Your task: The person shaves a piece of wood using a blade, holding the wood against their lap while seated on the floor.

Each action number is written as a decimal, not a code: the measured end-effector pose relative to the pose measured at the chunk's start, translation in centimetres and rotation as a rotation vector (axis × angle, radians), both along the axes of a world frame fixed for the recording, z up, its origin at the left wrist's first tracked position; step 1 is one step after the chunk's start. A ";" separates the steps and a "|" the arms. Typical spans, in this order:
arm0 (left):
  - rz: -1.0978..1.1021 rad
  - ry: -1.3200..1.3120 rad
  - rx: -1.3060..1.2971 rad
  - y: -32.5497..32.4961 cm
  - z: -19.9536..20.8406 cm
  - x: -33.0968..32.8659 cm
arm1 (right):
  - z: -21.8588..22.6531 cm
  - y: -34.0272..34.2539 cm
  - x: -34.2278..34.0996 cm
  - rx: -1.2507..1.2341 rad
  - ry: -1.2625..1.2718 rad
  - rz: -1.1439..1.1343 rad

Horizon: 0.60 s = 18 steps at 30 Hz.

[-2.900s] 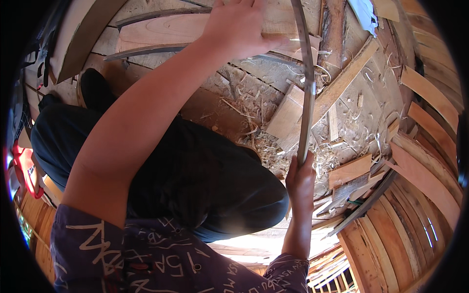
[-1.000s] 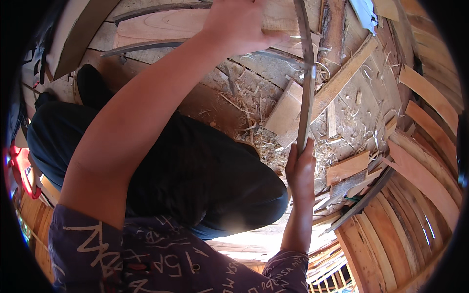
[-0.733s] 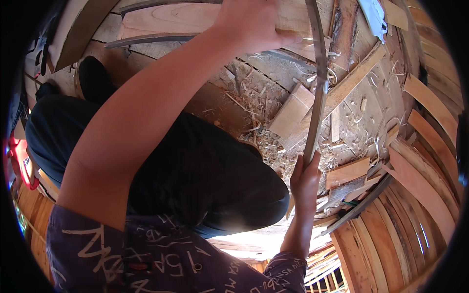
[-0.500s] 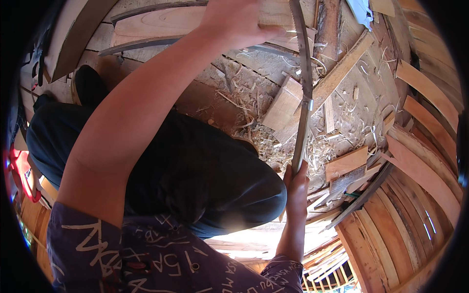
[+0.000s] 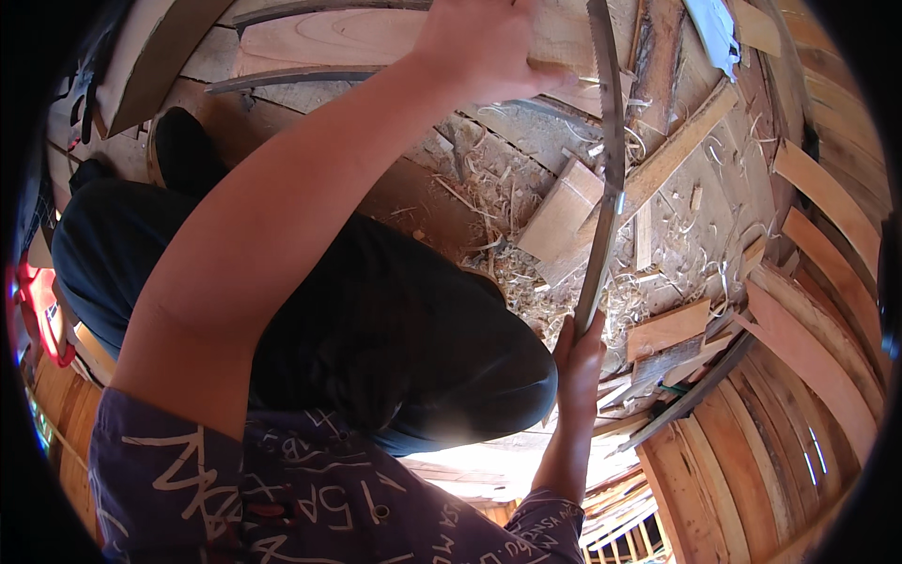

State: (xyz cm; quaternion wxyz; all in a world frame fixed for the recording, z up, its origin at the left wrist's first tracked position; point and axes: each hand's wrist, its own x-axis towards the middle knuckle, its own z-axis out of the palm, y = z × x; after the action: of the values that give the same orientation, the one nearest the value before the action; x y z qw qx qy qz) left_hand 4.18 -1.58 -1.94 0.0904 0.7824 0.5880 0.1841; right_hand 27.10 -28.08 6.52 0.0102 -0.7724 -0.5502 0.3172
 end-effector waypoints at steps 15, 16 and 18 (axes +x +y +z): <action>-0.027 0.017 -0.239 0.7 2.1 -0.3 | -3.0 7.7 -1.3 0.096 0.063 0.100; -0.040 0.013 -0.242 0.7 2.2 -0.4 | -2.6 6.6 -1.4 0.090 0.073 0.064; -0.042 -0.001 -0.226 0.2 2.2 -0.4 | -1.4 4.5 -1.2 -0.002 0.054 -0.002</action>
State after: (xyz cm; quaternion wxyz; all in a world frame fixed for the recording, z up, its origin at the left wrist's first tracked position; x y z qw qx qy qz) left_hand 3.79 -1.34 0.30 0.1824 0.7792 0.5885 0.1150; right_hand 25.86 -23.62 5.17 0.0245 -0.7641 -0.5486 0.3385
